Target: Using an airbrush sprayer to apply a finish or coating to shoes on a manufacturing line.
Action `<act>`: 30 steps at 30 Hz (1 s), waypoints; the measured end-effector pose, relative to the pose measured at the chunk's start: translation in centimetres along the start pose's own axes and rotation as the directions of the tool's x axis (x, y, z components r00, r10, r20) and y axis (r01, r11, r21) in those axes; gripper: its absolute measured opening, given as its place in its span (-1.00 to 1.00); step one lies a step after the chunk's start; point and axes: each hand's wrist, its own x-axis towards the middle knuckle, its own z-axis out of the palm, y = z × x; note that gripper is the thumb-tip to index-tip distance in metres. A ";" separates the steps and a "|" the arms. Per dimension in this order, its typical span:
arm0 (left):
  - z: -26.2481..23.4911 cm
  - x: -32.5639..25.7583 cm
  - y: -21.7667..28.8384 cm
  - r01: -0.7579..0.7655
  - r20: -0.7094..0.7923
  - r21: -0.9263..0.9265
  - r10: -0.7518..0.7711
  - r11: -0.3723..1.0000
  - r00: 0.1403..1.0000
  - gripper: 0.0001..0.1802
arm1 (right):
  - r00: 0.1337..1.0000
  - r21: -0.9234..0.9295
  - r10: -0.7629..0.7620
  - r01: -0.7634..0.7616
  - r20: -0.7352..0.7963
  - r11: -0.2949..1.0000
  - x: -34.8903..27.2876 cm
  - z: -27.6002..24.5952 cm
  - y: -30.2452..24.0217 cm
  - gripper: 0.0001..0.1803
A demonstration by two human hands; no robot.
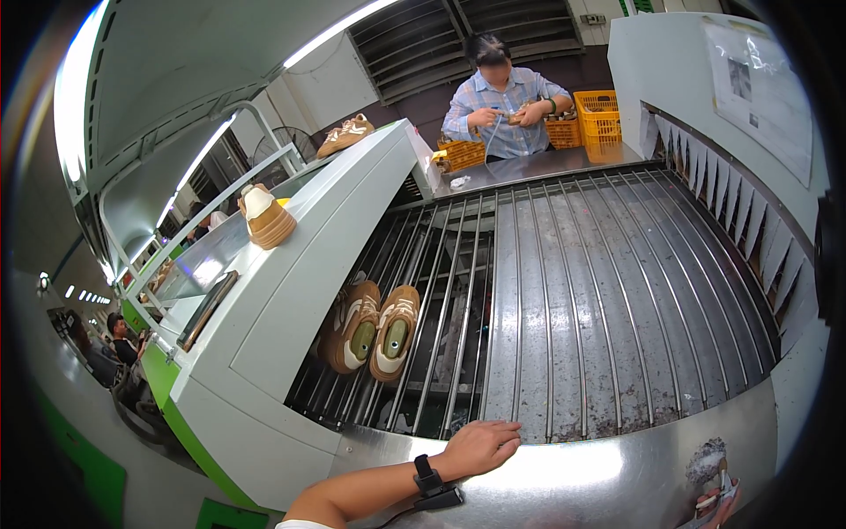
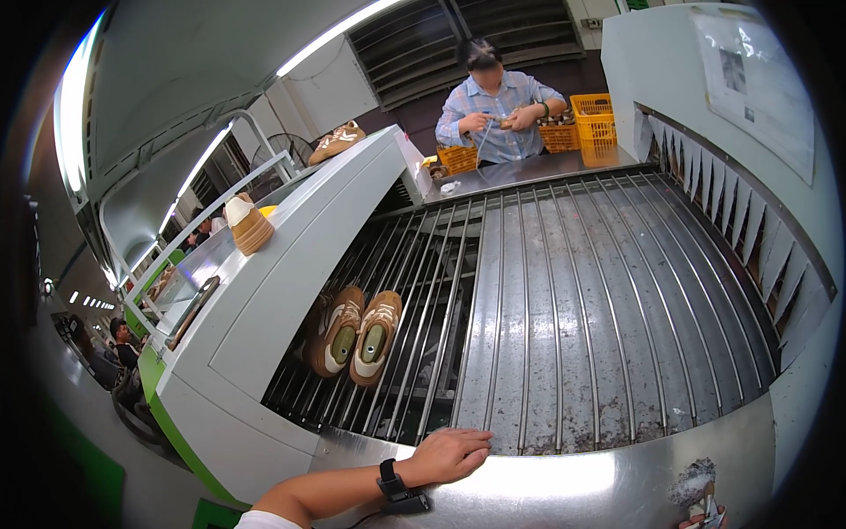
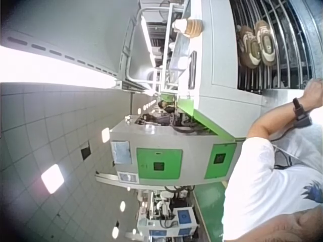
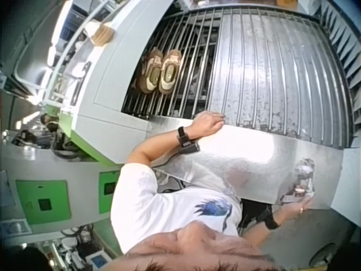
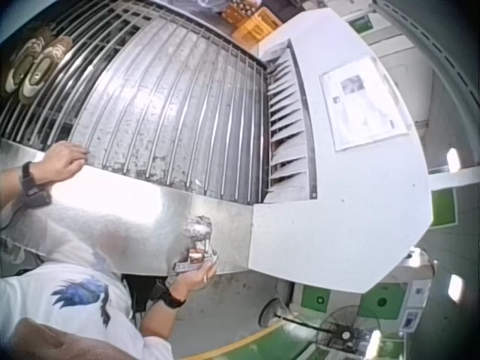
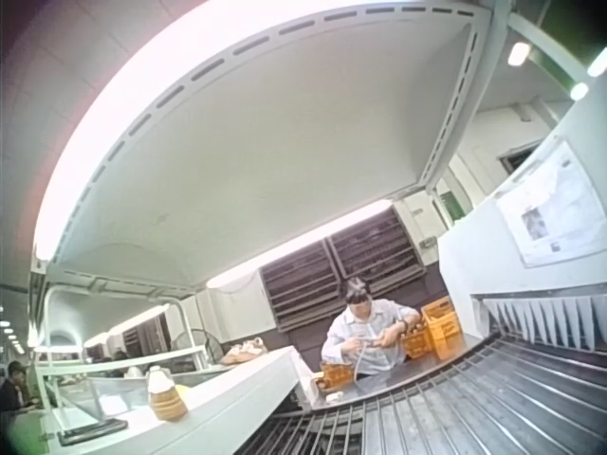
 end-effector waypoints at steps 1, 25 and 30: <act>0.1 0.0 -0.1 -0.001 0.000 0.000 0.001 1.000 1.000 -0.63 | 1.000 0.004 0.000 0.000 -0.001 1.000 0.0 0.0 0.0 -0.54; -0.2 -0.1 0.2 0.073 -0.024 -0.003 -0.073 0.997 0.997 -0.37 | 1.000 0.012 0.001 -0.001 0.009 1.000 -0.1 0.2 -0.4 -0.59; -0.2 -0.1 0.3 0.075 -0.050 -0.012 -0.075 0.997 0.996 -0.38 | 1.000 0.006 -0.024 0.024 0.007 1.000 0.0 0.0 -0.1 -0.58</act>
